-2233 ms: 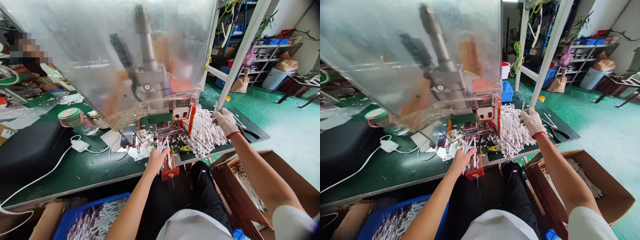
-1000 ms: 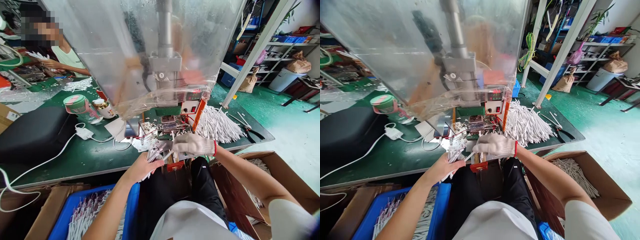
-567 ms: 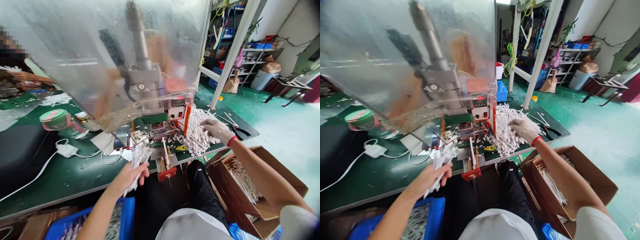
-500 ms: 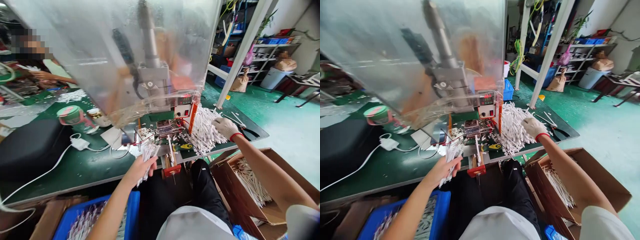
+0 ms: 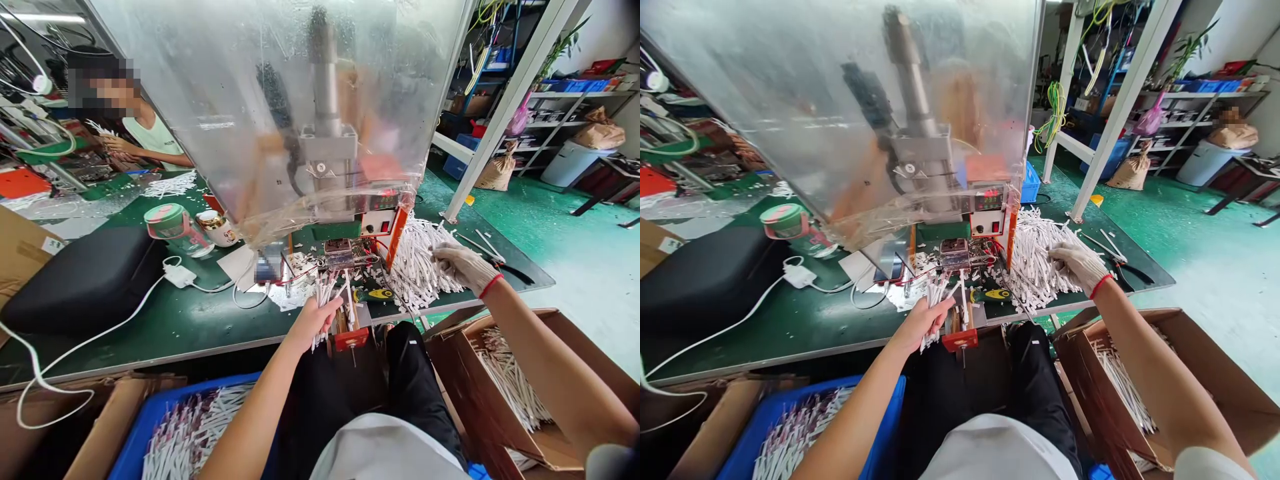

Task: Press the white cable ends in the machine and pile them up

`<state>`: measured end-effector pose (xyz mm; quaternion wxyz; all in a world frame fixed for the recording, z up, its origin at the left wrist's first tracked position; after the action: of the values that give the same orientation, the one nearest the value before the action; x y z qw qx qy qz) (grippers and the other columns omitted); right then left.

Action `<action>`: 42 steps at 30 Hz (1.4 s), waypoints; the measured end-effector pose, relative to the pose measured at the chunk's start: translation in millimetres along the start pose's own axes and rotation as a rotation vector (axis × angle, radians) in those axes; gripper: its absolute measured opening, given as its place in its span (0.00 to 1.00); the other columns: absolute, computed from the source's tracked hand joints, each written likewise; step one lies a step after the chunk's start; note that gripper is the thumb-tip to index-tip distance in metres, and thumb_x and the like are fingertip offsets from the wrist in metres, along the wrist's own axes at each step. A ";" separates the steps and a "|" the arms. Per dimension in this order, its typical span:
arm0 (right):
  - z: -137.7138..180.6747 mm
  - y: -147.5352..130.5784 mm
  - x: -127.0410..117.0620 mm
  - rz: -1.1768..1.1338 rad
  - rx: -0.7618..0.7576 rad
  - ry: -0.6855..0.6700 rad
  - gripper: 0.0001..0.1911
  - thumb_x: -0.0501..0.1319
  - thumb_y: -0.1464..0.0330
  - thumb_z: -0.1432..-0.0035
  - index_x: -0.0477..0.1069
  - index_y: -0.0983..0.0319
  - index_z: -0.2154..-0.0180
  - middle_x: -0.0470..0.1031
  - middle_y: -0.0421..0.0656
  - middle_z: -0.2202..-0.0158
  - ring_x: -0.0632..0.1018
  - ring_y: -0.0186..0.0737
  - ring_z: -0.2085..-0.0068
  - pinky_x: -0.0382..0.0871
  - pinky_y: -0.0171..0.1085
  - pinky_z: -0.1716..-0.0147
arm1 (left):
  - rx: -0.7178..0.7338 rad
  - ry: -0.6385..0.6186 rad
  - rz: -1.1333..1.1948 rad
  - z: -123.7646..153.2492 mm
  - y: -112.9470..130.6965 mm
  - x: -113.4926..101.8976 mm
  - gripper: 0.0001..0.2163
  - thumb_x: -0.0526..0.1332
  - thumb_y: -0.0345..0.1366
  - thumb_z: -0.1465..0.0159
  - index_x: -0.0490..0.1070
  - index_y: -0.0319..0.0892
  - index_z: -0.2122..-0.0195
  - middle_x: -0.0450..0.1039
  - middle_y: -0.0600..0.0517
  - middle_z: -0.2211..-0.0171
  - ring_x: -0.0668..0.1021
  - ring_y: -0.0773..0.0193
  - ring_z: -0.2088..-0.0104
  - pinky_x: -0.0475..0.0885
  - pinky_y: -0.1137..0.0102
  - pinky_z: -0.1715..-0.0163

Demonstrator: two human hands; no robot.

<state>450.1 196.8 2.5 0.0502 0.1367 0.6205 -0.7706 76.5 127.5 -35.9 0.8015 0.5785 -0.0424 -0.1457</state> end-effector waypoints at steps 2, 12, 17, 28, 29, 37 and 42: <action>17.4 5.5 18.2 -0.197 0.057 -0.054 0.12 0.69 0.65 0.44 0.68 0.63 0.68 0.74 0.40 0.74 0.69 0.25 0.81 0.63 0.25 0.85 | -0.023 0.036 -0.033 -4.9 -1.8 4.6 0.15 0.64 0.49 0.39 0.68 0.43 0.71 0.58 0.62 0.87 0.59 0.72 0.87 0.54 0.75 0.85; 105.9 -8.2 163.4 -0.176 0.041 -0.416 0.22 0.61 0.49 0.40 0.67 0.62 0.71 0.69 0.37 0.84 0.66 0.29 0.88 0.57 0.27 0.91 | 0.000 0.115 0.053 -5.3 13.9 -7.4 0.15 0.63 0.48 0.41 0.66 0.43 0.76 0.55 0.62 0.89 0.57 0.73 0.88 0.53 0.75 0.86; 84.5 -13.0 206.7 -0.188 0.105 -0.369 0.19 0.62 0.54 0.41 0.64 0.60 0.75 0.66 0.36 0.87 0.64 0.29 0.89 0.54 0.28 0.91 | 0.004 0.186 0.274 33.5 8.0 -43.6 0.20 0.68 0.51 0.45 0.66 0.41 0.79 0.53 0.62 0.89 0.54 0.77 0.88 0.45 0.77 0.87; 58.2 7.1 226.4 -0.191 0.257 -0.356 0.18 0.62 0.54 0.40 0.71 0.62 0.73 0.67 0.38 0.88 0.64 0.31 0.89 0.50 0.31 0.91 | 0.010 0.225 0.234 67.0 -24.5 -59.7 0.27 0.65 0.55 0.41 0.60 0.42 0.85 0.54 0.59 0.88 0.54 0.76 0.87 0.44 0.74 0.84; 56.4 9.2 226.6 -0.178 0.261 -0.352 0.18 0.62 0.54 0.40 0.71 0.62 0.72 0.66 0.38 0.88 0.65 0.31 0.89 0.49 0.31 0.91 | 0.012 0.214 0.223 66.8 -24.3 -58.4 0.26 0.65 0.55 0.40 0.60 0.42 0.85 0.55 0.59 0.88 0.54 0.76 0.87 0.45 0.73 0.84; 54.6 3.6 227.2 -0.192 0.243 -0.380 0.17 0.62 0.55 0.40 0.65 0.60 0.73 0.66 0.37 0.85 0.64 0.30 0.87 0.50 0.31 0.89 | 0.051 0.120 0.152 61.4 -13.1 -46.6 0.20 0.66 0.52 0.41 0.65 0.42 0.78 0.58 0.59 0.86 0.57 0.72 0.83 0.50 0.73 0.82; 67.6 -50.8 197.9 -0.017 -0.054 -0.433 0.22 0.59 0.47 0.38 0.65 0.60 0.66 0.69 0.37 0.77 0.65 0.29 0.83 0.56 0.30 0.86 | 0.091 0.016 0.022 52.5 9.1 -37.4 0.19 0.68 0.50 0.43 0.63 0.43 0.78 0.57 0.60 0.84 0.59 0.71 0.81 0.54 0.73 0.80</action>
<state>238.0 160.9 9.3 0.1794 -0.0385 0.6167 -0.7655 30.2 92.7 -6.4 0.7761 0.6151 -0.0489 -0.1303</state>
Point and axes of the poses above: each hand's wrist, its own z-axis away from the middle knuckle, its own x-axis out of the palm, y = z × x, the point moved 7 cm from there along -z, towards the middle knuckle
